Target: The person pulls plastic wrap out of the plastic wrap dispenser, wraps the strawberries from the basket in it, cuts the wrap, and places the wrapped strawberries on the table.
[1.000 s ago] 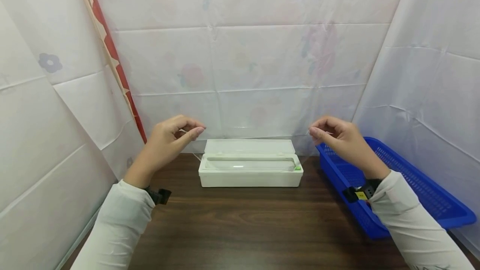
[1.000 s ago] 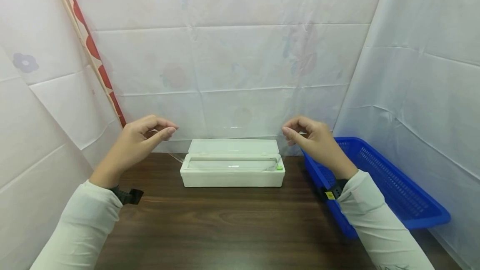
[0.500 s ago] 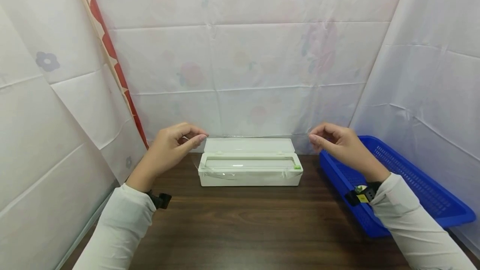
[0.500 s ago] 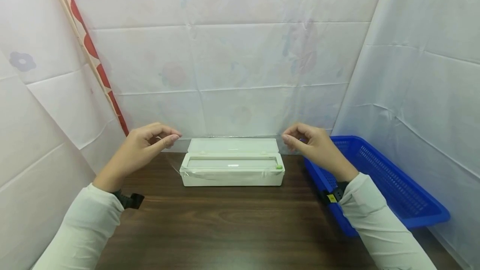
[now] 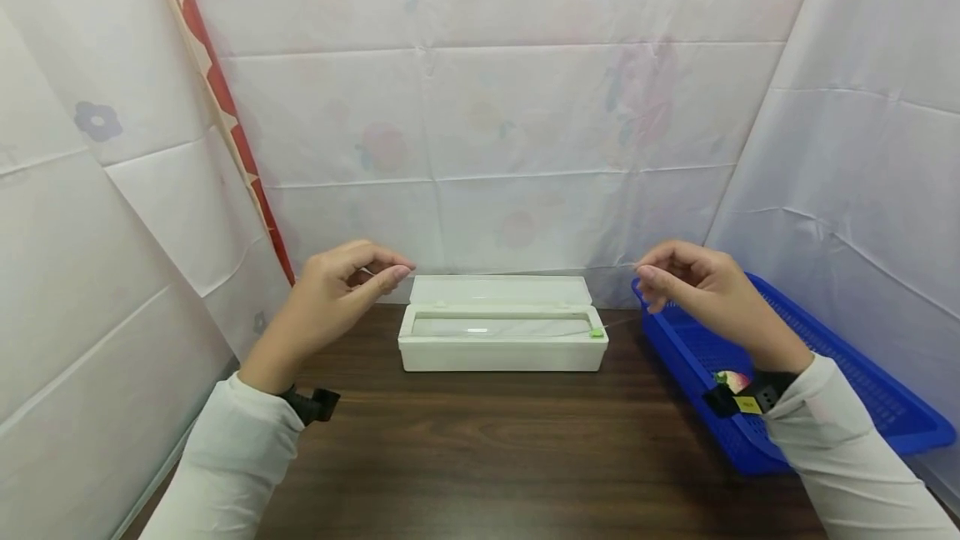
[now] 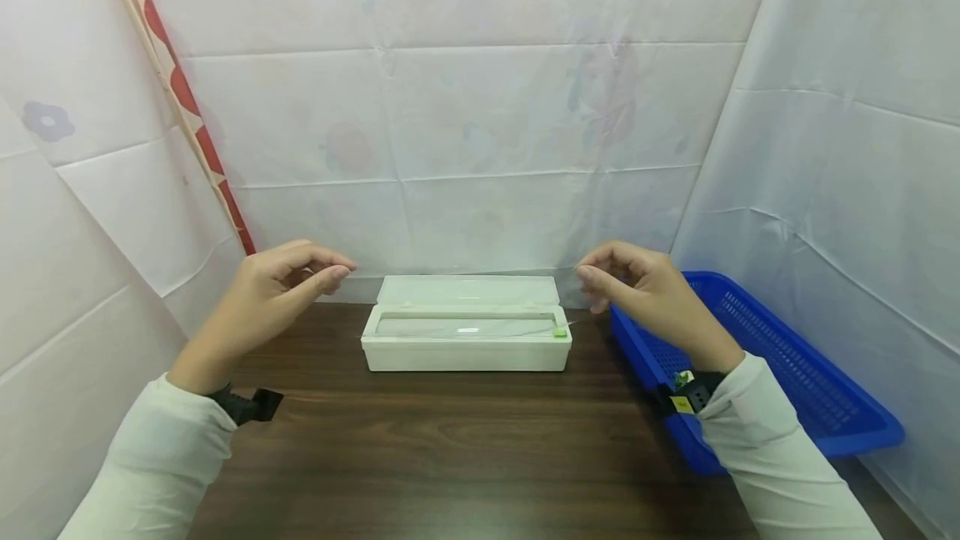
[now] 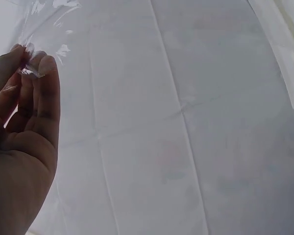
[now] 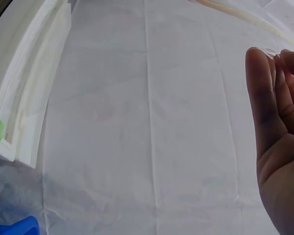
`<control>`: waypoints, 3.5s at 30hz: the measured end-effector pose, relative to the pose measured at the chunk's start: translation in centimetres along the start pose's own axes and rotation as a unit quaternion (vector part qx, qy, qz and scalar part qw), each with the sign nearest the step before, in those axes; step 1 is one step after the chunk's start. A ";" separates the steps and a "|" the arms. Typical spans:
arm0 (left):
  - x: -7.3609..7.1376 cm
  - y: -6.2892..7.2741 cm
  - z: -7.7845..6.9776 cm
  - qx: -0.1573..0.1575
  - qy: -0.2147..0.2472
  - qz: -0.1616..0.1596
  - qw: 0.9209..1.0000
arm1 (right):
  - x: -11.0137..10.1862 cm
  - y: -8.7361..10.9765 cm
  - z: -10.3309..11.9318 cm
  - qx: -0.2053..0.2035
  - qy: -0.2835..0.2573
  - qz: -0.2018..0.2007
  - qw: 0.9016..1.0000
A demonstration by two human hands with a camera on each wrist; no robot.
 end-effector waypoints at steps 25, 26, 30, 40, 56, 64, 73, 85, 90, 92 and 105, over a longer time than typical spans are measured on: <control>1.2 1.2 0.7 -0.006 0.008 0.034 0.999 | 1.7 1.1 -1.1 0.010 -0.023 0.033 0.999; 1.3 1.3 0.9 -0.006 0.007 0.034 0.999 | 1.7 1.2 -1.3 0.013 -0.024 0.034 0.999; 1.7 1.6 1.8 -0.014 0.010 0.036 0.999 | 2.1 1.5 -2.4 0.035 -0.026 0.039 0.998; 3.2 1.9 3.6 -0.048 0.003 0.057 0.997 | 3.1 2.4 -4.9 0.096 -0.021 0.047 0.994; 6.3 3.3 6.8 -0.101 0.025 0.121 0.987 | 5.2 3.0 -7.1 0.105 0.033 0.064 0.992; 8.2 4.8 7.9 -0.110 0.047 0.146 0.982 | 6.6 4.1 -8.2 0.121 0.077 0.093 0.985; 9.7 6.2 8.8 -0.120 0.072 0.163 0.977 | 8.1 5.0 -9.1 0.132 0.075 0.127 0.980; 11.4 7.7 8.8 -0.138 0.083 0.223 0.961 | 9.8 6.2 -9.3 0.117 0.051 0.166 0.978; 12.3 8.4 8.6 -0.136 0.089 0.251 0.954 | 10.3 6.7 -9.4 0.119 0.037 0.178 0.976; 12.6 8.7 8.5 -0.135 0.092 0.260 0.952 | 10.6 6.9 -9.3 0.121 0.027 0.187 0.975; 14.7 10.6 7.7 -0.135 0.118 0.337 0.924 | 12.6 7.9 -8.2 0.082 -0.015 0.237 0.968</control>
Point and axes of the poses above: each hand's wrist, its own y-axis away from the middle knuckle, its own x-axis out of the palm, z = x × y, the point moved 10 cm from there along -y, towards the middle knuckle, and after that the axes turned 3 degrees about -x, right-handed, at the moved point
